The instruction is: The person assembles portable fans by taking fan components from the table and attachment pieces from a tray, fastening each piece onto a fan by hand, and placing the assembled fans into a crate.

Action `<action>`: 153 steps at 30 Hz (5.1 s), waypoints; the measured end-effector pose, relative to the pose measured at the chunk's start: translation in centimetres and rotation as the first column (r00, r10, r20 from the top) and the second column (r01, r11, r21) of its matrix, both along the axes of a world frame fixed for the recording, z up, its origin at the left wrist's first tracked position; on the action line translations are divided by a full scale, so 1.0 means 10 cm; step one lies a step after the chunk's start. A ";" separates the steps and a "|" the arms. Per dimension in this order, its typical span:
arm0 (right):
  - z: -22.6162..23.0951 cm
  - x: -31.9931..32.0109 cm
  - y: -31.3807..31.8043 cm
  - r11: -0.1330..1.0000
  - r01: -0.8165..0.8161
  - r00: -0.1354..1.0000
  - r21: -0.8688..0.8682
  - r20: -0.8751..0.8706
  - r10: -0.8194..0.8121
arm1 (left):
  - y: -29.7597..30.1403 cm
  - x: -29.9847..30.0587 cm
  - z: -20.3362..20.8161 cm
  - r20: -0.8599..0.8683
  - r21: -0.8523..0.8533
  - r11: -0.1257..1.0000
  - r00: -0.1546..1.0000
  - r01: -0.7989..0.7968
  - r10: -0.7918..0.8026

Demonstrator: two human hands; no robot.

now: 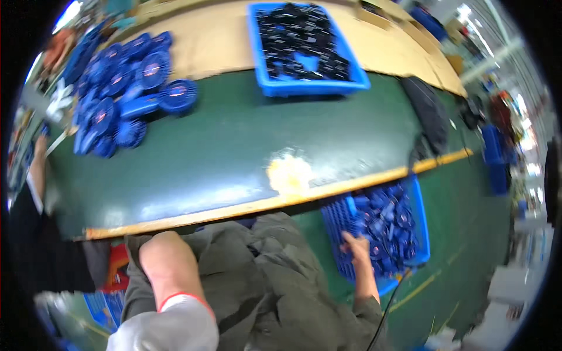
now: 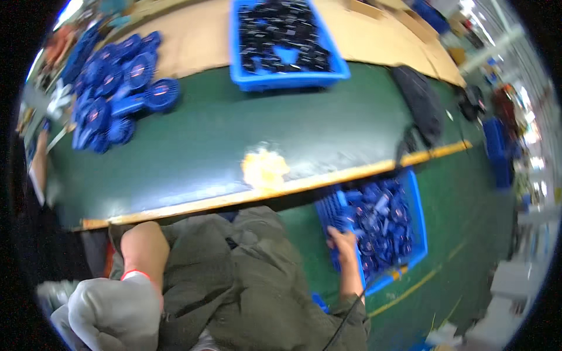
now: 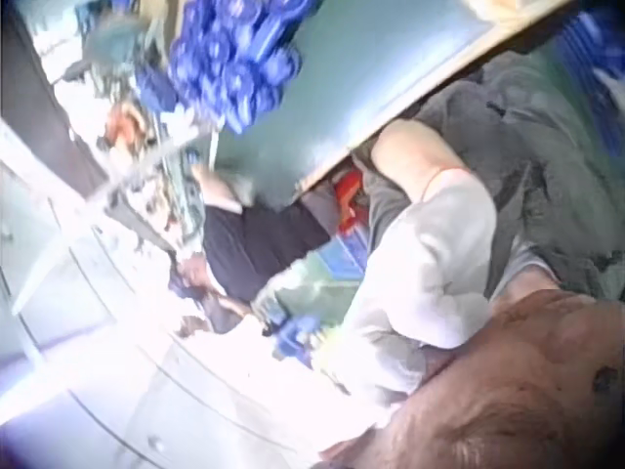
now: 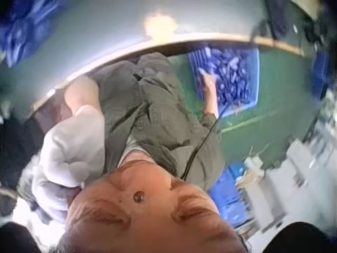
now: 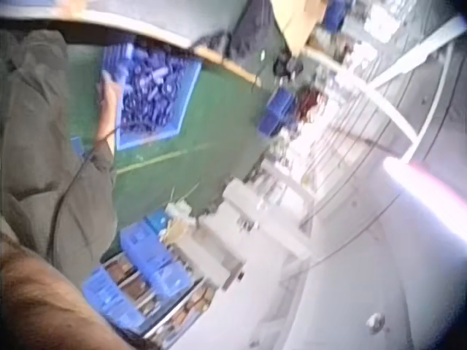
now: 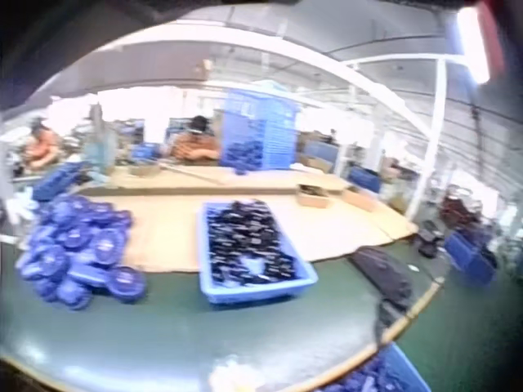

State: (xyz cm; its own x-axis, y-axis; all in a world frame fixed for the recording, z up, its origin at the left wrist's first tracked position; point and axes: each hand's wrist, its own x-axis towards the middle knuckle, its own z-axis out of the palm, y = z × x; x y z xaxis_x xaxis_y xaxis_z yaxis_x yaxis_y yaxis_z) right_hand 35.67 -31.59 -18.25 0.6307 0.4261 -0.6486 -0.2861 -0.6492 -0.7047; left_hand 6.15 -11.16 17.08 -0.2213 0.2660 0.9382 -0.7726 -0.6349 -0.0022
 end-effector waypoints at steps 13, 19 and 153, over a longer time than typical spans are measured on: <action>0.79 -0.49 0.82 0.845 -0.364 0.930 0.392 0.207 0.304 | 0.10 -0.27 0.04 0.300 0.198 0.949 0.937 -0.244 0.179; 2.10 -0.85 2.39 0.419 -0.809 0.525 0.411 0.827 0.202 | 0.00 -0.65 -0.08 -0.020 0.177 0.884 0.896 -0.433 0.443; 1.47 -1.41 3.67 0.168 -0.402 0.568 0.900 0.101 0.817 | 1.57 -0.07 -1.90 -0.527 -0.849 0.467 0.465 -0.247 -0.711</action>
